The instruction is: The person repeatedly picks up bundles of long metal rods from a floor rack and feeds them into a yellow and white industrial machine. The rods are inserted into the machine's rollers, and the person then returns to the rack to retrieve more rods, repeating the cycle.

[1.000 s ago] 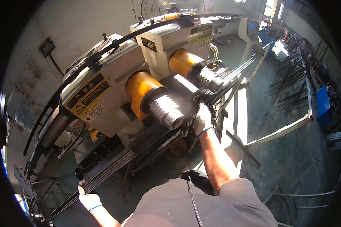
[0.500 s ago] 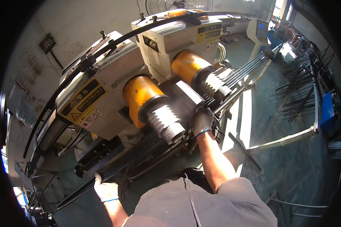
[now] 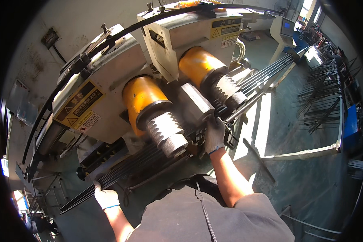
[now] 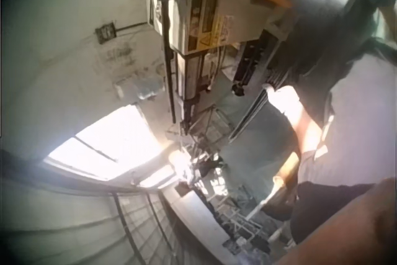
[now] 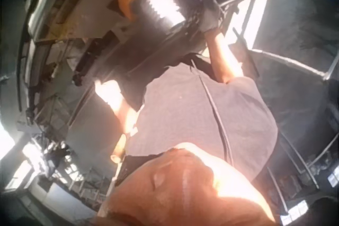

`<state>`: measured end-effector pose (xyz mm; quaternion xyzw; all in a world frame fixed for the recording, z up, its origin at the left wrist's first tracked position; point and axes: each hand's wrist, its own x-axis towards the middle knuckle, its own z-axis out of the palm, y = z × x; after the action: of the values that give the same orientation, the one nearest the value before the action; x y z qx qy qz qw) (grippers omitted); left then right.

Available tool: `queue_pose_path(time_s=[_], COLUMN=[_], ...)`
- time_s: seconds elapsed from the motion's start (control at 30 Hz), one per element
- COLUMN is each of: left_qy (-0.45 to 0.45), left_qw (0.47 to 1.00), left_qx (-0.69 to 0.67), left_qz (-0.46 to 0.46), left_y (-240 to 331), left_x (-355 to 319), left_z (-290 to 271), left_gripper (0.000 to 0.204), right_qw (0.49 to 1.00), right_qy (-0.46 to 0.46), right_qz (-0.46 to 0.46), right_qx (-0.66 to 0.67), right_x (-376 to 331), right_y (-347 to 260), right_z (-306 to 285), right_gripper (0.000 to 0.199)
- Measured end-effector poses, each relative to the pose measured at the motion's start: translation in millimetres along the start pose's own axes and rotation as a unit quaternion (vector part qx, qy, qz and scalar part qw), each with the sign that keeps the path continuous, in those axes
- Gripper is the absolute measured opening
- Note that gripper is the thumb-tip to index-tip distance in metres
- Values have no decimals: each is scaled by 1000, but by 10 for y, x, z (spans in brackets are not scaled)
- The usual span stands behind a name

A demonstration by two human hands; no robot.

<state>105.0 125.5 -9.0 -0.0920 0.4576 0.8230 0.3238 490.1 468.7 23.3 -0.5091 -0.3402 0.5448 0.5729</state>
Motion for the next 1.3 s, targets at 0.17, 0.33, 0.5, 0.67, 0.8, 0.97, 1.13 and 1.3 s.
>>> queue_pose_path(time_s=[0.17,0.33,0.5,0.67,0.8,0.97,1.13,1.3], left_qy=[-37,25,-10,1,47,75,110,152], left_qw=[995,997,980,978,973,961,953,940], left_qx=[-63,-53,-153,-201,-165,-177,-158,-161], left_qz=[-74,-58,-126,60,156,199,234,259], left_y=[-405,-395,-9,499,1271,2275,3115,3462], left_x=[-216,-314,-430,118,202,572,877,1050], left_z=[524,386,428,-631,-994,-1884,-2867,-3462], left_gripper=[43,38,46,28,26,28,28,26], right_qw=[983,995,973,921,918,906,895,895], right_qy=[-31,-61,-96,-31,-18,-46,-61,-56], right_qz=[-132,-65,-99,-75,-24,40,111,212], right_qx=[-127,-51,-184,-381,-396,-418,-427,-388], right_x=[175,2,103,-102,-436,-1024,-1451,-1500], right_y=[348,317,641,1163,1498,1929,2218,2290], right_z=[-334,-301,-832,-1438,-1481,-1533,-1601,-1818], right_gripper=[37,39,42,43,40,37,35,34])
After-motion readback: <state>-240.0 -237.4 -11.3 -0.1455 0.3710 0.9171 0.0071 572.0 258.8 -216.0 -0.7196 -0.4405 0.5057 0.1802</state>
